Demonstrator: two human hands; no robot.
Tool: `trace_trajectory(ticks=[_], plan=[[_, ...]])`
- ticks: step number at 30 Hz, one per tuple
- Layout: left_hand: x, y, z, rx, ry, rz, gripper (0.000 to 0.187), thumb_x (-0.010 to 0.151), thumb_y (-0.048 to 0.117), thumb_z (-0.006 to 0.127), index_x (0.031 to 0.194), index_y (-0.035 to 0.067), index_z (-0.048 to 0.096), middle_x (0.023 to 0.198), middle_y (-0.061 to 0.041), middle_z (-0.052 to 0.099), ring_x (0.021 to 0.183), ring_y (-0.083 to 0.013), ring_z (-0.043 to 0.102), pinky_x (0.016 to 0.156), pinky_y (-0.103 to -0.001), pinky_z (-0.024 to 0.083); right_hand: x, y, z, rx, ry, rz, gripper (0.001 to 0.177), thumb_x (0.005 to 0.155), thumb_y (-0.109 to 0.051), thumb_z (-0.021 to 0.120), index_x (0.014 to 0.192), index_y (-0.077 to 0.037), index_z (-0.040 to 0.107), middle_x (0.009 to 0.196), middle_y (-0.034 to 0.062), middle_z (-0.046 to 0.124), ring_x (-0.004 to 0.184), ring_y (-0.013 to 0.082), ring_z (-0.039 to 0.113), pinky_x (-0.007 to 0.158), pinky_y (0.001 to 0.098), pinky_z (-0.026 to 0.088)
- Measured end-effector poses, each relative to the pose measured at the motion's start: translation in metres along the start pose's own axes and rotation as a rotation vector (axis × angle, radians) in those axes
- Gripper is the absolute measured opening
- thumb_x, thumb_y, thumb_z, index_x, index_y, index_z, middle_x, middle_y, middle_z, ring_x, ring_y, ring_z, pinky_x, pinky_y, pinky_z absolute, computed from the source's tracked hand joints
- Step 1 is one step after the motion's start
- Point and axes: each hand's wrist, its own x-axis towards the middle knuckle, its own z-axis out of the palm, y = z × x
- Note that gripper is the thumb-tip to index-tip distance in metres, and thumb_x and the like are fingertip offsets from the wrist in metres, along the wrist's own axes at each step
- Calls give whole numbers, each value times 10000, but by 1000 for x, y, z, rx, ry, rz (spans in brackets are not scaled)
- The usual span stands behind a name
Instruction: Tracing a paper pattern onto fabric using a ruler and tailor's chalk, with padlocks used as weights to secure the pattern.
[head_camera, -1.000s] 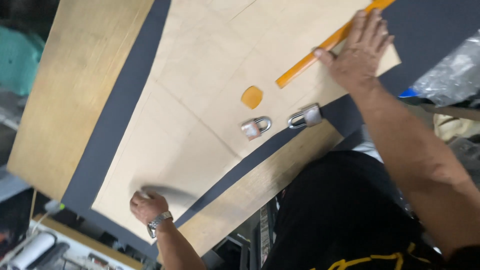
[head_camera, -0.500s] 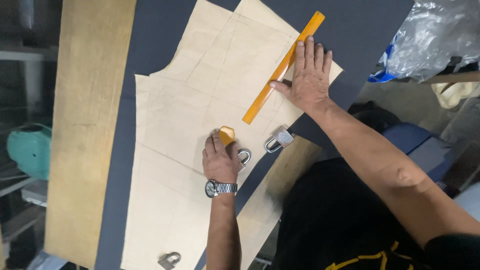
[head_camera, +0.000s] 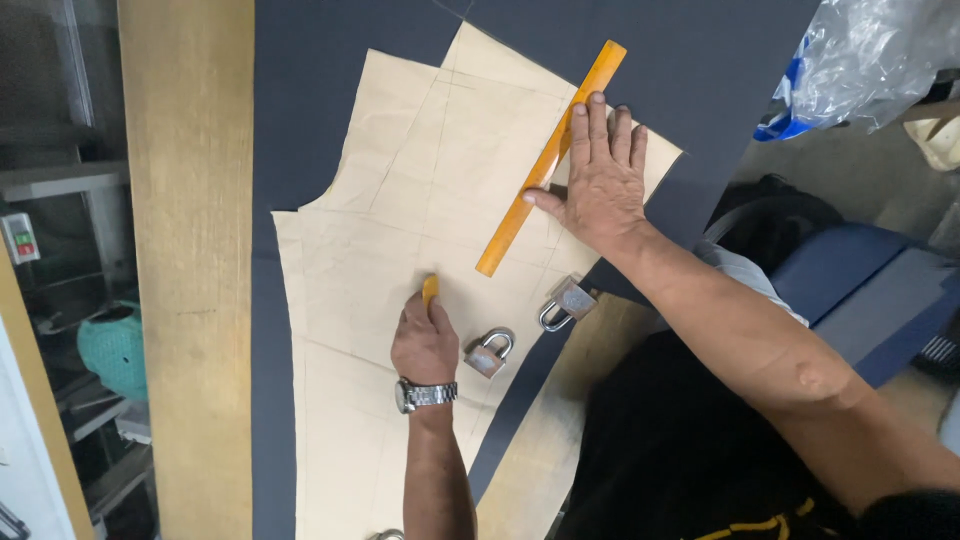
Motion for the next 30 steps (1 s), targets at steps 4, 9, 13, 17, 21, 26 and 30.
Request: trace_trajectory(ticks=[4,9,13,17,21,26,30], plan=[[45,-4,1,-153,-49,-43,204,1005,254,650,1109,78,645,679,-125,672,528,-347,623,442,-450,478,2,-3,-4,-6,-83,41,1214,863,-892,409,1659,-15,144,1717,189,71,1537,500,171,1238,631,116],[127,0,6,-302,-9,52,163,1032,178,584,1103,38,628,860,-162,692,703,-376,644,585,-476,524,2,-3,-3,11,-128,58,1217,853,-891,404,1661,-25,123,1721,173,36,1548,492,140,1245,617,80],[183,-10,28,-446,-33,141,273,1030,132,567,1256,-7,635,1380,-217,620,1259,-394,587,1087,-468,468,1,-3,-5,20,-70,29,1214,861,-871,451,1656,-1,162,1717,191,84,1529,504,186,1235,637,122],[219,-10,34,-388,-219,-46,298,1001,289,526,1075,43,676,1475,-298,514,1482,-362,344,1224,-505,226,0,-2,-5,55,-89,32,1209,873,-876,397,1663,0,134,1718,192,42,1541,513,151,1243,641,92],[223,-21,52,-365,-199,31,305,975,259,538,1070,14,693,1416,-349,543,1441,-371,419,1227,-506,225,-1,-1,-1,34,-32,16,1222,869,-876,441,1659,21,183,1715,202,95,1524,530,219,1233,655,141],[225,-21,53,-311,-51,166,266,941,199,614,1061,-16,715,1244,-234,693,1172,-381,619,1068,-490,436,0,-1,0,65,-38,23,1226,864,-889,385,1662,19,181,1716,204,88,1531,540,205,1236,658,107],[228,-25,55,-276,-148,61,338,963,285,606,1146,17,701,1347,-232,644,1369,-335,475,1114,-469,413,2,-1,-4,31,7,10,1232,868,-911,358,1660,21,210,1714,201,116,1508,536,255,1224,666,159]])
